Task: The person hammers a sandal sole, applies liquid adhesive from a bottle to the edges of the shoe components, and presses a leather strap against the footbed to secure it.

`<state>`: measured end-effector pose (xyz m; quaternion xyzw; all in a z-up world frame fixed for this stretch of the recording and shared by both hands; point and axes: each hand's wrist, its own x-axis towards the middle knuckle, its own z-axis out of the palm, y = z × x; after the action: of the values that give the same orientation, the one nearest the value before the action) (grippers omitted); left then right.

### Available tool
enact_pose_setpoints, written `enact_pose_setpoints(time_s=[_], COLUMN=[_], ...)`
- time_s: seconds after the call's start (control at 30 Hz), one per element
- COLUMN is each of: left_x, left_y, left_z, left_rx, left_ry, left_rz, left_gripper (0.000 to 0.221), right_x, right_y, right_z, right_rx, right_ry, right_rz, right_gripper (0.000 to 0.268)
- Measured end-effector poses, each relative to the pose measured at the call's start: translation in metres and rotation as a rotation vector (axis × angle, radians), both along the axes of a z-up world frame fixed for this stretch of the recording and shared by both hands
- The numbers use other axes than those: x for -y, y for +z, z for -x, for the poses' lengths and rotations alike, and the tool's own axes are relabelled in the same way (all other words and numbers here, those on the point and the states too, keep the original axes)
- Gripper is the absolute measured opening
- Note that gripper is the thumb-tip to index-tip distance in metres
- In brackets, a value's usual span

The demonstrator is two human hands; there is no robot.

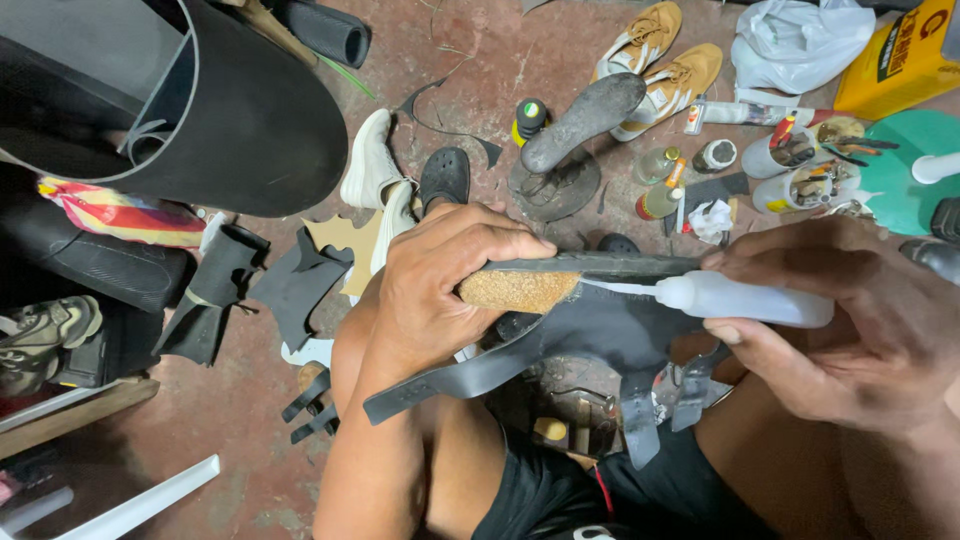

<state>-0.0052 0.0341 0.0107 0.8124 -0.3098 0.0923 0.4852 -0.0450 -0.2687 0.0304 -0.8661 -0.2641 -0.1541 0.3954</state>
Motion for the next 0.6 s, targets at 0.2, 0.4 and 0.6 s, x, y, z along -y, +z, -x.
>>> enact_pose_setpoints(time_s=[0.2,0.4,0.6], left_x=[-0.001,-0.004,-0.004], left_y=[0.000,-0.001,0.000], left_z=[0.001,0.000,0.000], left_rx=[-0.060,-0.037,-0.031], left_ry=[0.006,-0.005,-0.008], left_rz=[0.002,-0.013,-0.013], left_gripper=[0.028,0.029,0.028], right_x=[-0.001,0.005,0.007], right_y=[-0.003,-0.002,0.000], right_z=[-0.011,0.001,-0.003], right_rx=[0.063,-0.054,-0.052], right_ry=[0.135,0.029,0.076], right_rz=[-0.058,-0.034,-0.050], right_gripper=[0.038,0.032,0.030])
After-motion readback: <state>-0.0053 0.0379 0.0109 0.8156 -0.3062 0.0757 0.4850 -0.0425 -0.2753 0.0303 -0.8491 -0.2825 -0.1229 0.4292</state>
